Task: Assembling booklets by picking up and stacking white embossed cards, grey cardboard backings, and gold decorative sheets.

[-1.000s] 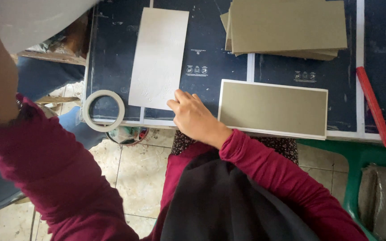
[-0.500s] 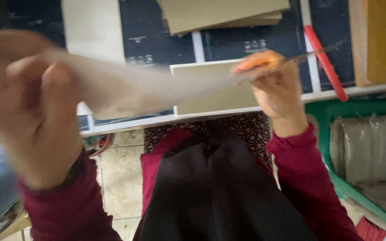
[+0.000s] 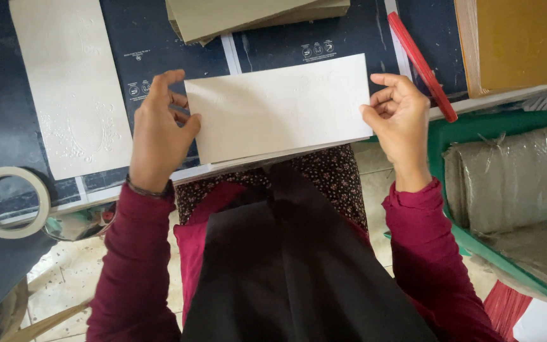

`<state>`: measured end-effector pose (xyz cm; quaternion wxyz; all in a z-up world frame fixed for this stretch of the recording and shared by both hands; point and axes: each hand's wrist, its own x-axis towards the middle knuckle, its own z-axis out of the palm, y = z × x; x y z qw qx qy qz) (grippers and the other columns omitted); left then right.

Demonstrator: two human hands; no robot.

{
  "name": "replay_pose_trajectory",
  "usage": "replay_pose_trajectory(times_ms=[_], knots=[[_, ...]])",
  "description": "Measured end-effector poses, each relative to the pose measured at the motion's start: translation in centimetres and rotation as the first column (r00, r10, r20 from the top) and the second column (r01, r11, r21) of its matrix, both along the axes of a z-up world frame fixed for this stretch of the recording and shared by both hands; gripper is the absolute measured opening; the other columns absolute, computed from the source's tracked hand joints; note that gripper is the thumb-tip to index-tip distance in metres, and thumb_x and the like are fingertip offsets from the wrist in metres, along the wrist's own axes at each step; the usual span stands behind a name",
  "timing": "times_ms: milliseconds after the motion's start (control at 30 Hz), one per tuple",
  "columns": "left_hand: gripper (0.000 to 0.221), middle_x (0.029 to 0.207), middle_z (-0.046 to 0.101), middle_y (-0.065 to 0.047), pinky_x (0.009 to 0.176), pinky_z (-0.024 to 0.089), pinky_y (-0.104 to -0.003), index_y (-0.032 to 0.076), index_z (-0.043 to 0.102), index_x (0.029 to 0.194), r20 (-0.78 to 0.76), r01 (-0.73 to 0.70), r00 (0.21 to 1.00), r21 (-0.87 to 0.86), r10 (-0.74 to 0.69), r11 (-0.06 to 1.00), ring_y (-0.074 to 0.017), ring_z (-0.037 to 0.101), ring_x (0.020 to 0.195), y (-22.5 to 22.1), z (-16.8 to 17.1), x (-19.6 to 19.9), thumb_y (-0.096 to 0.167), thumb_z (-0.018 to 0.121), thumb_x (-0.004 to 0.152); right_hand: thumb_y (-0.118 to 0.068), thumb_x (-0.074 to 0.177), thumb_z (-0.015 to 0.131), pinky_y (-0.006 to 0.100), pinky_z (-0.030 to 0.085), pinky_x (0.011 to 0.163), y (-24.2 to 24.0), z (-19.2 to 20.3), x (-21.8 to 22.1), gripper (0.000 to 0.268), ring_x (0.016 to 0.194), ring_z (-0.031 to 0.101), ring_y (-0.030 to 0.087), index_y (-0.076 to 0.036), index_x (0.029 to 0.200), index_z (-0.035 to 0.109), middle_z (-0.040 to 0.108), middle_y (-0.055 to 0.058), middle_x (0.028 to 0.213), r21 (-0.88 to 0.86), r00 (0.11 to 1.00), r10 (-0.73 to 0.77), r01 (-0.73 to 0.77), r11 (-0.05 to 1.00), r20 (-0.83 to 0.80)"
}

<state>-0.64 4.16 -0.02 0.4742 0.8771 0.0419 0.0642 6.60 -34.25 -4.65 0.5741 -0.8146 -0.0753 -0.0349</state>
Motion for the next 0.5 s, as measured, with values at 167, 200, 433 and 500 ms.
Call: replay_pose_trajectory(times_ms=[167, 200, 433, 500], knots=[[0.053, 0.094, 0.069, -0.03, 0.066, 0.063, -0.05, -0.007, 0.055, 0.129, 0.004, -0.065, 0.998, 0.094, 0.065, 0.993, -0.0457, 0.075, 0.08, -1.1, -0.1, -0.7, -0.019, 0.071, 0.08, 0.016, 0.082, 0.075, 0.025, 0.055, 0.06, 0.4, -0.4, 0.4, 0.049, 0.066, 0.064, 0.013, 0.003, 0.128, 0.065, 0.063, 0.011, 0.083, -0.112, 0.999, 0.0, 0.004, 0.994, 0.033], [0.045, 0.095, 0.067, -0.028, 0.066, 0.063, -0.047, -0.008, 0.059, 0.122, 0.014, -0.084, 0.996, 0.117, 0.083, 0.99, -0.0441, 0.075, 0.082, -1.0, -0.5, -0.8, -0.019, 0.071, 0.08, 0.014, 0.081, 0.076, 0.025, 0.055, 0.06, 0.5, -0.5, 0.5, 0.048, 0.065, 0.064, 0.013, 0.001, 0.126, 0.066, 0.063, 0.011, 0.083, -0.134, 1.0, 0.006, -0.003, 0.991, 0.021], [0.029, 0.096, 0.058, -0.023, 0.063, 0.066, -0.042, -0.009, 0.068, 0.107, 0.069, -0.12, 0.991, 0.144, 0.111, 0.982, -0.0419, 0.073, 0.082, -1.2, -1.8, -1.3, -0.017, 0.075, 0.08, 0.005, 0.079, 0.082, 0.029, 0.052, 0.058, 0.3, -0.3, 0.9, 0.045, 0.062, 0.066, 0.016, -0.003, 0.119, 0.066, 0.068, 0.008, 0.079, -0.389, 0.999, 0.023, -0.004, 0.921, 0.043], [0.027, 0.096, 0.059, -0.023, 0.063, 0.066, -0.042, -0.008, 0.07, 0.106, 0.076, -0.132, 0.99, 0.136, 0.122, 0.982, -0.0407, 0.074, 0.081, -1.1, -2.3, -1.3, -0.016, 0.075, 0.08, 0.001, 0.078, 0.083, 0.034, 0.054, 0.061, 0.5, 0.5, 1.5, 0.041, 0.066, 0.069, 0.021, -0.004, 0.115, 0.067, 0.069, 0.01, 0.08, -0.497, 0.998, 0.041, -0.015, 0.867, 0.041]])
